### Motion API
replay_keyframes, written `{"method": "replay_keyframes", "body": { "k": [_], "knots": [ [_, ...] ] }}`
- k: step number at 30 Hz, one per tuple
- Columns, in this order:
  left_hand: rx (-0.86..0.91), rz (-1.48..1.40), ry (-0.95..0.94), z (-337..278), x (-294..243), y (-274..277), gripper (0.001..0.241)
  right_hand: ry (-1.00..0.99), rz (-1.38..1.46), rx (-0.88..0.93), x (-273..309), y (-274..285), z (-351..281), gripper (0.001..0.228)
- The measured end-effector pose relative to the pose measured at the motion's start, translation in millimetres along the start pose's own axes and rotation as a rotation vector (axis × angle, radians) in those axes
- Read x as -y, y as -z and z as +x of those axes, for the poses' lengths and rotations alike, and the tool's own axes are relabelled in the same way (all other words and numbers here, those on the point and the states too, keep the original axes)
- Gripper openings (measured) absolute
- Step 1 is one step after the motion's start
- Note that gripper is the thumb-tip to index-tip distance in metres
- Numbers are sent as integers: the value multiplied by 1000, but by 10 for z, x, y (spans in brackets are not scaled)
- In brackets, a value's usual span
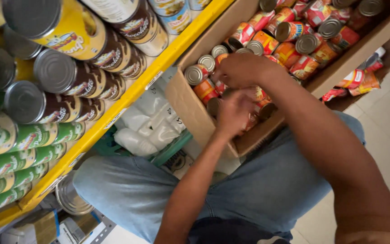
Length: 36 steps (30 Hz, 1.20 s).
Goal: Stocking small cans of meat onto grocery store shelves from a cardboard box.
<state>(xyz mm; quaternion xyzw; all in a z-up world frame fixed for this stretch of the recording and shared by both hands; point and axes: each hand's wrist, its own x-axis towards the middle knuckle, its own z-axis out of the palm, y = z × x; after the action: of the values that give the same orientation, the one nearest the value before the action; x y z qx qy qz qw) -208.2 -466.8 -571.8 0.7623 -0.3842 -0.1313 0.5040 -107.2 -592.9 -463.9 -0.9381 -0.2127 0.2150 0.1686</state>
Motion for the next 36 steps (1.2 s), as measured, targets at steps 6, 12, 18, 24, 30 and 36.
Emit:
{"method": "replay_keyframes", "body": {
  "k": [6, 12, 18, 24, 30, 36],
  "knots": [
    [-556, -924, 316, 10, 85, 82, 24, -37, -82, -5, -514, 71, -235, 21],
    [-547, -975, 400, 84, 94, 116, 20, -243, -41, -32, -801, -132, -548, 25],
    [-604, -1054, 422, 74, 206, 85, 20, -573, -199, 369, -389, -655, -677, 53],
    [-583, -903, 406, 77, 319, -7, 21, -548, -169, 402, -654, -603, -761, 64],
    [-476, -713, 407, 148, 183, 43, 37, -343, 93, 188, -509, 182, -1175, 49],
    [-178, -1296, 289, 45, -113, 288, 63, -212, 464, -118, -319, 464, -1333, 54]
  ]
}}
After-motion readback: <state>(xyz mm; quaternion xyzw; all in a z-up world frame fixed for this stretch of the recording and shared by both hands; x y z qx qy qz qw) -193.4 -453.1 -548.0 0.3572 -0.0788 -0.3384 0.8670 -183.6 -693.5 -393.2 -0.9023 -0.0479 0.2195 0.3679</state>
